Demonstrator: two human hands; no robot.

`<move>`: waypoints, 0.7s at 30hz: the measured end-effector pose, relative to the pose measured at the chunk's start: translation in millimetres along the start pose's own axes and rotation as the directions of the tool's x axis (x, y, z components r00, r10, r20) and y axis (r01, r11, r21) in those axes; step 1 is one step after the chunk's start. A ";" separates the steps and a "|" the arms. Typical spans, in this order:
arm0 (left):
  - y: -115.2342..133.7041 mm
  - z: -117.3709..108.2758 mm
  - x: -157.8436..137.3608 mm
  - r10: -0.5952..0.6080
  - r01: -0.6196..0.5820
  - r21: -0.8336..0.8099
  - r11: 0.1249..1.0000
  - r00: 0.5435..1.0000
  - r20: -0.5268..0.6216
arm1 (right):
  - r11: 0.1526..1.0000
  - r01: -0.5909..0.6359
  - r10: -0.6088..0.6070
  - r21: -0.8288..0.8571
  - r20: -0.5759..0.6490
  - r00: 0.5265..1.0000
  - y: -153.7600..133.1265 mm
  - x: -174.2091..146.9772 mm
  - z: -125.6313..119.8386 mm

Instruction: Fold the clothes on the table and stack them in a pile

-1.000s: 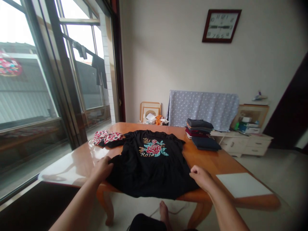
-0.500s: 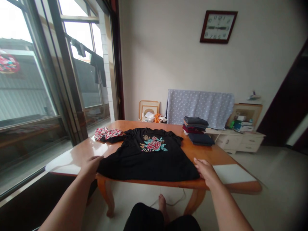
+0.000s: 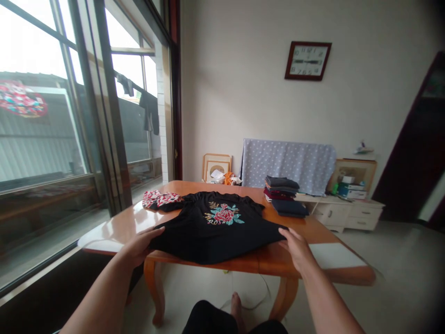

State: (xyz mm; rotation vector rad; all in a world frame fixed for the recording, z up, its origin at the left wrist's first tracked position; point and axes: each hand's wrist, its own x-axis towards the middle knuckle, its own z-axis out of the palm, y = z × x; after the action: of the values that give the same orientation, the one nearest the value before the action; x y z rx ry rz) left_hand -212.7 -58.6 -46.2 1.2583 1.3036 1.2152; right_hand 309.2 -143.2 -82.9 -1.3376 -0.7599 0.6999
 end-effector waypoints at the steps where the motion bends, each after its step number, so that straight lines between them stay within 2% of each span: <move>1: 9.0 1.3 -2.2 -0.002 0.008 -0.106 0.994 0.998 0.056 | 0.996 -0.015 0.020 0.086 -0.052 0.998 -3.8 2.8 -1.0; 3: 26.1 2.3 -7.2 0.054 -0.007 -0.331 0.944 0.990 0.134 | 0.975 -0.047 0.064 0.219 -0.073 0.995 -11.5 7.6 -5.6; 5: 40.2 3.5 -12.0 0.136 -0.063 -0.436 0.898 0.981 0.138 | 0.949 -0.088 0.092 0.304 0.001 0.996 -18.8 10.7 -10.2; 7: 50.4 7.6 -14.8 0.170 -0.090 -0.447 0.890 0.975 0.141 | 0.940 -0.096 0.088 0.327 0.040 0.995 -24.8 11.3 -11.4; 11: 61.3 25.6 -13.6 0.073 -0.038 -0.283 0.958 0.991 0.114 | 0.969 -0.052 0.053 0.242 0.003 0.999 -33.7 5.1 -1.4; 13: 64.2 33.6 -13.6 0.081 -0.027 -0.274 0.961 0.979 0.188 | 0.964 -0.083 0.065 0.252 0.078 0.995 -40.2 -0.6 4.1; 16: 68.1 36.6 -18.1 0.166 -0.054 -0.386 0.921 0.950 0.265 | 0.940 -0.088 0.022 0.329 0.198 0.980 -55.3 -10.1 4.1; 18: 70.9 33.0 -22.8 0.191 -0.072 -0.466 0.882 0.958 0.213 | 0.915 -0.065 -0.025 0.397 0.216 0.976 -67.0 -15.6 -2.4; 21: 77.0 24.7 -27.2 0.188 -0.118 -0.600 0.791 0.981 0.054 | 0.868 -0.043 -0.022 0.494 0.126 0.992 -84.0 -19.2 -16.5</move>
State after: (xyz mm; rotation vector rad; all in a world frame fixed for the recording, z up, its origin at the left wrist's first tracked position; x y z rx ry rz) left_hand -180.1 -85.4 28.0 0.9542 0.6509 1.4958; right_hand 312.5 -177.3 -2.2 -0.8306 -0.6169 0.9255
